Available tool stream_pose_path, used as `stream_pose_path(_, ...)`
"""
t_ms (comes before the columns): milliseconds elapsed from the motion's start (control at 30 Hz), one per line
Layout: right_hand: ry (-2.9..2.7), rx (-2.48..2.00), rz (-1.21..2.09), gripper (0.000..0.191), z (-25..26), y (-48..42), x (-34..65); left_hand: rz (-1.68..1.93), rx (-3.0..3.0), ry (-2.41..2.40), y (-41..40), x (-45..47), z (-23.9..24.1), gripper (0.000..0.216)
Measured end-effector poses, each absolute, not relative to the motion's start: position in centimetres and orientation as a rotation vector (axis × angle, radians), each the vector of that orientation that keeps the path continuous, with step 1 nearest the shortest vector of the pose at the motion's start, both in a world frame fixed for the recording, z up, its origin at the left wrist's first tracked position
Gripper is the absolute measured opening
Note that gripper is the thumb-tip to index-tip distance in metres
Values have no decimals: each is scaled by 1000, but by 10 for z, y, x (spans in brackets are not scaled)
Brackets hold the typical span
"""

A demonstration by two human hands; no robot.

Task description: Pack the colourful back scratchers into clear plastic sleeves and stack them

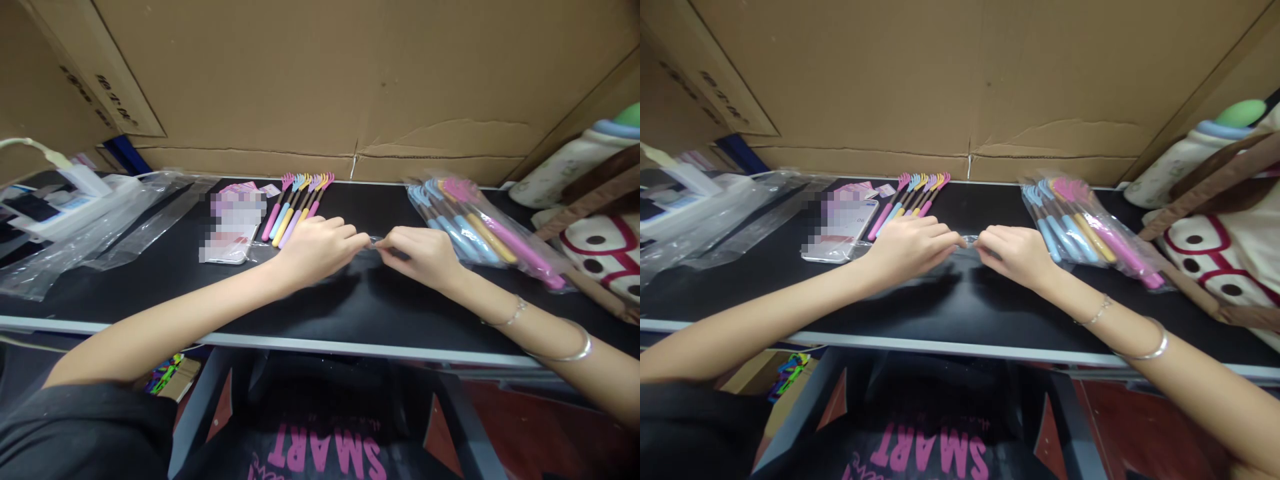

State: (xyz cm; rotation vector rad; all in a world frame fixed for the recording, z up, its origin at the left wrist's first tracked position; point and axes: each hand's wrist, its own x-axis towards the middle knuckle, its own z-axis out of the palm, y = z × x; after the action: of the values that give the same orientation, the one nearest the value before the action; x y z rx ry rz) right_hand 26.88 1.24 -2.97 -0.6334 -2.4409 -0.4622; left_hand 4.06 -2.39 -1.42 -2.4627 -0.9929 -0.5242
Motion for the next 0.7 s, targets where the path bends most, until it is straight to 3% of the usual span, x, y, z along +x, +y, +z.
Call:
stream_pose_path(133, -2332, -630, -224, 11, -31, 12, 267, -513, -2331, -948, -31, 42, -10, 26)
stream_pose_path(300, -2341, -663, -254, 11, -30, 13, 266, -445, -2301, -928, -31, 41, -7, 34)
stream_pose_path(533, -2505, -634, -535, 21, -30, 23, 256, -434, -2426, -1020, -17, 31, -18, 19)
stream_pose_path(700, -2571, -526, -779, 28, -31, 33, 245, -496, -2543, -1138, -5, 21, -28, 33)
